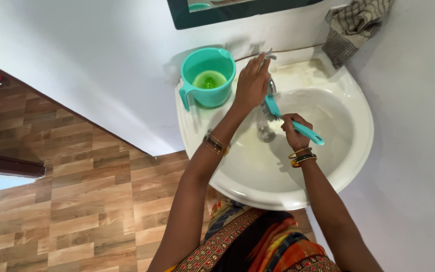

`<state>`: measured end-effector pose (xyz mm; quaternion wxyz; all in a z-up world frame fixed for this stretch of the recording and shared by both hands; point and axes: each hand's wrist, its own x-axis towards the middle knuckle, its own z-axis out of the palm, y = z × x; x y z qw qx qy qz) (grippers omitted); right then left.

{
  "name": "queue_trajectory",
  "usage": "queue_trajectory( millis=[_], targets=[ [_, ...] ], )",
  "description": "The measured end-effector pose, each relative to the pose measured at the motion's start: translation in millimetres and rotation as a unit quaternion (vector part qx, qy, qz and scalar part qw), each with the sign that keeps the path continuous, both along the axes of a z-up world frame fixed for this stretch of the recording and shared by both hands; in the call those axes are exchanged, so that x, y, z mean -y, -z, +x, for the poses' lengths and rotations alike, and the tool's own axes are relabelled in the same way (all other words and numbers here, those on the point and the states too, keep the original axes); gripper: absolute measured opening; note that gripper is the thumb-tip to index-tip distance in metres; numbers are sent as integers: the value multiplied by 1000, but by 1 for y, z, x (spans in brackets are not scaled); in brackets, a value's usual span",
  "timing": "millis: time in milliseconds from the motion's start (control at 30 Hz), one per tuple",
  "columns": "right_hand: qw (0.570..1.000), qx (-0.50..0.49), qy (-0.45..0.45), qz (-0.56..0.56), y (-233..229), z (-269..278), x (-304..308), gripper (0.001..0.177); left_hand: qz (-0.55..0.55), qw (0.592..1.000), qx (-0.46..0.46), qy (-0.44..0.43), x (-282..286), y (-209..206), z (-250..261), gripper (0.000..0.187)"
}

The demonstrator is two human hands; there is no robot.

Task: The person scrubs a white bathroom sink using a blue scrub brush and a green liquid cleaning solution. They repeatedly scrub the basin and faucet area, rinse the brush under running water, and wash their hands during the process.

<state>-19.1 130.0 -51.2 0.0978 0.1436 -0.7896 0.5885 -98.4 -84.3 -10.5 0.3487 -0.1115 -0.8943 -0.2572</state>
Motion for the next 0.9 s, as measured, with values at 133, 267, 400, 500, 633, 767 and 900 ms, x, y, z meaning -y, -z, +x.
queue_trajectory(
  millis=[133,267,400,500,633,767,900],
  targets=[
    [996,40,34,-75,12,-17,-5,17,-192,971,11,-141,-11,9,-93,49],
    [996,53,21,-74,12,-20,-14,17,-301,897,287,-147,-22,4,-134,27],
    [994,95,14,-60,2,-20,-10,16,-241,904,298,-190,-25,11,-162,12],
    [992,121,-8,-36,-3,-20,-11,18,-197,892,314,-257,-26,13,-184,10],
    [988,147,-50,-15,-2,-25,-14,19,-28,917,294,-269,-7,3,-173,12],
    [982,133,-131,6,-9,-46,-17,17,70,884,389,-248,9,-20,-156,45],
    [960,74,-195,187,-40,-72,-42,20,86,873,403,-259,6,-25,-151,50]
  ],
)
